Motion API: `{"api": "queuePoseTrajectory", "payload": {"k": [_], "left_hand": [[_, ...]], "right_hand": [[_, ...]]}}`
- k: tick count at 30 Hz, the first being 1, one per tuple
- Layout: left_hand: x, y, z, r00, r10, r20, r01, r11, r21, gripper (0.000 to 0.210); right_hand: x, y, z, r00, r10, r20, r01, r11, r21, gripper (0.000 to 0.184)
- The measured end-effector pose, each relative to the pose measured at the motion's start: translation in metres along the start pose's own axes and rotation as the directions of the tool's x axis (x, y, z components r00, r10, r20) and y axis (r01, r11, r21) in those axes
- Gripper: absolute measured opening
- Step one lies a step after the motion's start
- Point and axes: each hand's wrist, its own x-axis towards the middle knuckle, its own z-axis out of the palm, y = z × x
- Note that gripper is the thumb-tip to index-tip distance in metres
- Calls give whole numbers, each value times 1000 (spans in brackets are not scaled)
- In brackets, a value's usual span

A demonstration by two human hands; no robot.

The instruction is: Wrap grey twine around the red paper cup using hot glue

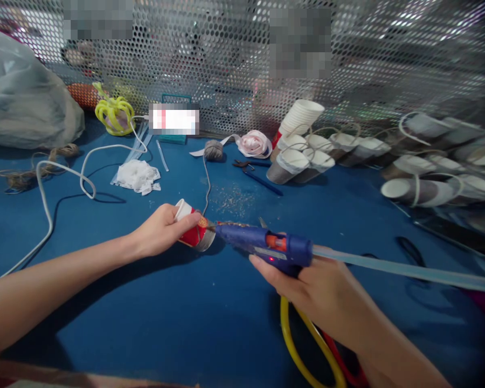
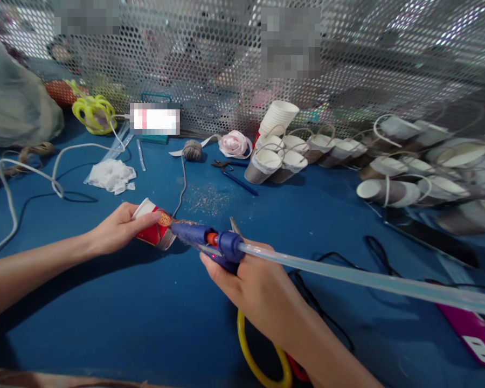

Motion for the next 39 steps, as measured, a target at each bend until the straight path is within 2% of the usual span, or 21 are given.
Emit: {"api": "queuePoseTrajectory", "payload": {"k": [3, 7, 17, 22, 27, 29, 31, 33, 35, 39], "left_hand": [[-1, 1, 0, 1000, 19, -13, -19, 1000, 5, 39], [-2, 3, 0, 999, 40, 12, -40, 999, 9, 39], [-4, 6, -1, 998, 59, 34, -63, 991, 116, 42], [-4, 6, 0, 997, 62, 41, -67, 990, 122, 42], [-3, 3, 0, 998, 57, 42, -61, 992, 106, 42], [-4, 3, 0, 997, 56, 44, -61, 991, 119, 43], [-4, 3, -1, 998, 58, 39, -63, 989, 133, 45], [-4, 3, -1, 997, 62, 36, -66, 989, 136, 45], [-4, 2, -1, 998, 61, 28, -64, 990, 124, 44], [-3, 1, 0, 998, 59, 28, -61, 995, 84, 43]], "right_hand": [[2, 1, 0, 999, -36, -31, 36, 999, -6, 24], [1, 1, -1, 999, -34, 25, 33, 999, 34, 20], [8, 8, 4, 993, 116, 6, -117, 992, 48, 38], [10, 3, 0, 970, 228, 82, -235, 967, 101, 36], [7, 2, -3, 978, 176, 113, -190, 974, 126, 33], [9, 2, -2, 967, 229, 109, -242, 962, 129, 37], [12, 1, -1, 935, 334, 120, -349, 925, 149, 39], [14, 0, -1, 913, 385, 133, -404, 898, 176, 40], [12, 0, -1, 925, 357, 131, -377, 907, 188, 39], [5, 3, -1, 980, 164, 108, -179, 974, 140, 32]]}}
